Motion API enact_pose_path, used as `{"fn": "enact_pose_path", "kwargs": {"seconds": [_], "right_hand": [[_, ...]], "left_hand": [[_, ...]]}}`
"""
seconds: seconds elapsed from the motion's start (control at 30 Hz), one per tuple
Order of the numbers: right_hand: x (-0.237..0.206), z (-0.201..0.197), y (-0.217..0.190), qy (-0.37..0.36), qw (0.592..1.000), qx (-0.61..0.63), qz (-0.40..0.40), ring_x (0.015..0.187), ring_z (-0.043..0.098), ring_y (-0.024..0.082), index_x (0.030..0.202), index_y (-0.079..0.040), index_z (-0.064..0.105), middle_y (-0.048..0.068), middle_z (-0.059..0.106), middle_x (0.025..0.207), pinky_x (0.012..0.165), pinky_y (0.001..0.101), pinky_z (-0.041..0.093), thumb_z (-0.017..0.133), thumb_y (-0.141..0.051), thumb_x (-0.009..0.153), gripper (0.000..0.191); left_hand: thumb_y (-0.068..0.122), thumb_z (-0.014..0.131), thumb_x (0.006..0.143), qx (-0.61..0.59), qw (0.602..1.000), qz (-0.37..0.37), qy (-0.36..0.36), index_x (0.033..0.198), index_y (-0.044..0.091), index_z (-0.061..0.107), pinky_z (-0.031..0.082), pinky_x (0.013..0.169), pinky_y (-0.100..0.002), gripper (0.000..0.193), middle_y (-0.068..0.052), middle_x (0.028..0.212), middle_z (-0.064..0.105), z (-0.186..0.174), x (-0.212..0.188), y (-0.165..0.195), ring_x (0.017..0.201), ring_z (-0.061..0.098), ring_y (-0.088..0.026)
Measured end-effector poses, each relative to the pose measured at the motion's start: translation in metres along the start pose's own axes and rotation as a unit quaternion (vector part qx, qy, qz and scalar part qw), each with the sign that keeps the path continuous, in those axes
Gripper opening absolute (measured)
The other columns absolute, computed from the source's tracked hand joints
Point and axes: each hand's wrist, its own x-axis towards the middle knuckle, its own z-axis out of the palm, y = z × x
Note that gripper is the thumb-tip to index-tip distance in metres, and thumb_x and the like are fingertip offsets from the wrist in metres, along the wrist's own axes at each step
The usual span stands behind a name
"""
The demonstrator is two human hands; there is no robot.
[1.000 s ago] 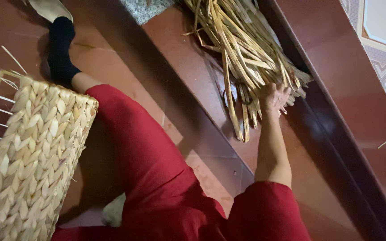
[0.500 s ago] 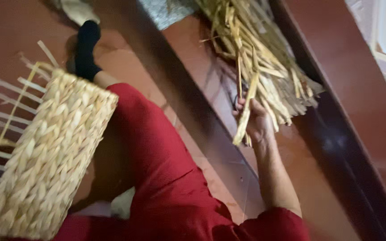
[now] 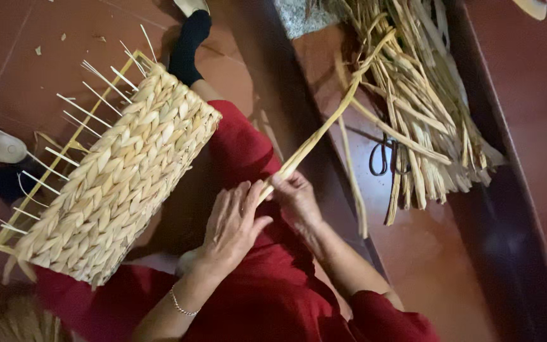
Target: The person sits on the floor weaving a water hyacinth basket, threading and tightening woven strips around the rim and between the upright stakes, pulling strips taut by hand and reaching for new strips from bundles beside them.
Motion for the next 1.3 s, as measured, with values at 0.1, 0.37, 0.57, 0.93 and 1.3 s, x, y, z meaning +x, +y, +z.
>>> {"fn": "enact_pose_path", "kwargs": {"seconds": [0.1,0.37,0.57,0.93,1.3], "right_hand": [[0.003,0.004,-0.005,-0.074,0.994,-0.077,0.029,0.078,0.072,0.02,0.096,-0.008,0.069,0.006,0.073,0.088,0.074,0.0378,0.061,0.069,-0.018,0.097,0.01],[0.061,-0.027,-0.066,0.109,0.461,-0.803,-0.361,0.124,0.048,0.042,0.129,-0.02,0.063,0.018,0.051,0.141,0.1,0.0542,0.041,0.084,-0.045,0.075,0.063],[0.091,-0.016,-0.081,0.204,0.575,-0.757,-0.234,0.127,0.048,0.037,0.136,-0.015,0.055,0.015,0.057,0.138,0.106,0.0531,0.038,0.085,-0.047,0.077,0.074],[0.121,-0.076,-0.135,0.271,0.595,-0.667,-0.358,0.073,0.066,0.033,0.111,-0.001,0.069,0.017,0.071,0.089,0.065,0.0433,0.053,0.067,0.008,0.075,0.037],[0.055,0.095,-0.078,-0.251,0.539,-0.635,-0.493,0.13,0.053,0.043,0.126,0.002,0.059,0.025,0.06,0.134,0.112,0.051,0.043,0.071,-0.005,0.086,0.043]], "left_hand": [[0.018,0.068,0.097,-0.113,0.968,-0.178,-0.135,0.131,-0.001,0.056,0.057,0.075,-0.049,0.041,-0.023,0.103,0.069,0.003,-0.002,-0.015,0.09,0.069,-0.041],[0.012,0.06,0.101,-0.24,0.94,-0.24,-0.027,0.111,0.005,0.064,0.057,0.063,-0.039,0.013,-0.012,0.08,0.07,0.004,-0.043,-0.061,0.072,0.071,-0.026],[0.015,0.059,0.102,-0.362,0.829,-0.394,-0.166,0.103,0.007,0.074,0.041,0.048,-0.027,0.017,-0.004,0.061,0.062,-0.027,-0.062,-0.079,0.053,0.054,-0.012],[0.011,0.063,0.081,-0.53,0.693,-0.488,-0.033,0.113,-0.006,0.07,0.058,0.077,-0.031,0.037,-0.016,0.1,0.079,-0.12,-0.163,-0.124,0.086,0.075,-0.021],[0.005,0.067,0.095,-0.286,0.881,-0.376,0.023,0.135,0.004,0.058,0.059,0.084,-0.031,0.041,-0.008,0.107,0.074,-0.096,-0.099,-0.092,0.098,0.071,-0.015]]}}
